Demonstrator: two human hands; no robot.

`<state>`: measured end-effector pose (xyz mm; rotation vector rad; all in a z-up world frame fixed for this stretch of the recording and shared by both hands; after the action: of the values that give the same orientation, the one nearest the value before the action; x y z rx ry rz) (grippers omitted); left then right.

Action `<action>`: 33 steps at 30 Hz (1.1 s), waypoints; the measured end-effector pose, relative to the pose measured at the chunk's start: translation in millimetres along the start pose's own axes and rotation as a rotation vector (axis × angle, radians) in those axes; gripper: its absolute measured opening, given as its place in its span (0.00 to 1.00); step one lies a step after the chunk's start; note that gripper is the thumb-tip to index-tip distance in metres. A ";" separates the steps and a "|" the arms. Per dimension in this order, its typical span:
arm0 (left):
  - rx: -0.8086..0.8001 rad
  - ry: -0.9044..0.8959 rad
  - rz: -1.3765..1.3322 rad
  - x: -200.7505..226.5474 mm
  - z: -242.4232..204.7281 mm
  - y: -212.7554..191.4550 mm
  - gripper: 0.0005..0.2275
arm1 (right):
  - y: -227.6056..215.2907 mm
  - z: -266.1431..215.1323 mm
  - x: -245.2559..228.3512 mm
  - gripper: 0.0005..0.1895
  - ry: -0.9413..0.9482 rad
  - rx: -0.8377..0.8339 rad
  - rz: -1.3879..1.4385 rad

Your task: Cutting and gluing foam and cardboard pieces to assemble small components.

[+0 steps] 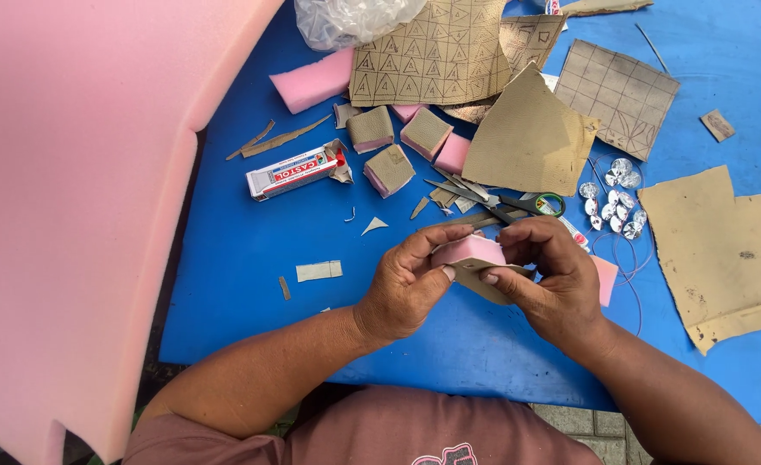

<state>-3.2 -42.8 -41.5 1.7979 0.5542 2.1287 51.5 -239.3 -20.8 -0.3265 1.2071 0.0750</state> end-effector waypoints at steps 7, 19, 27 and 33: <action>-0.084 0.044 -0.134 21.4 2.8 10.8 0.14 | 5.0 1.3 -38.8 0.20 -0.232 -0.005 -0.116; -0.106 -0.387 0.247 23.5 16.0 -4.4 0.14 | -13.5 20.4 -11.0 0.35 0.210 -0.409 0.021; 0.191 -0.885 -0.040 11.9 16.2 -6.1 0.16 | -9.4 34.8 9.8 0.32 0.551 -0.546 0.294; 0.259 -0.825 -0.028 9.0 15.8 -7.5 0.15 | -11.1 33.0 22.1 0.34 0.525 -0.481 0.172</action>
<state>10.7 -30.5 -34.9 2.5369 0.6242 1.1418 91.8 -243.0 -28.6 -0.6907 1.7345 0.4556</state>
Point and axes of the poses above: each hand's wrist, its own z-axis towards the middle knuckle, its own y-axis out of the palm, x = y × z, the point moved 2 cm from there along z, towards the middle knuckle, and after that the axes turned 4 degrees about x, right-handed, at the moved point
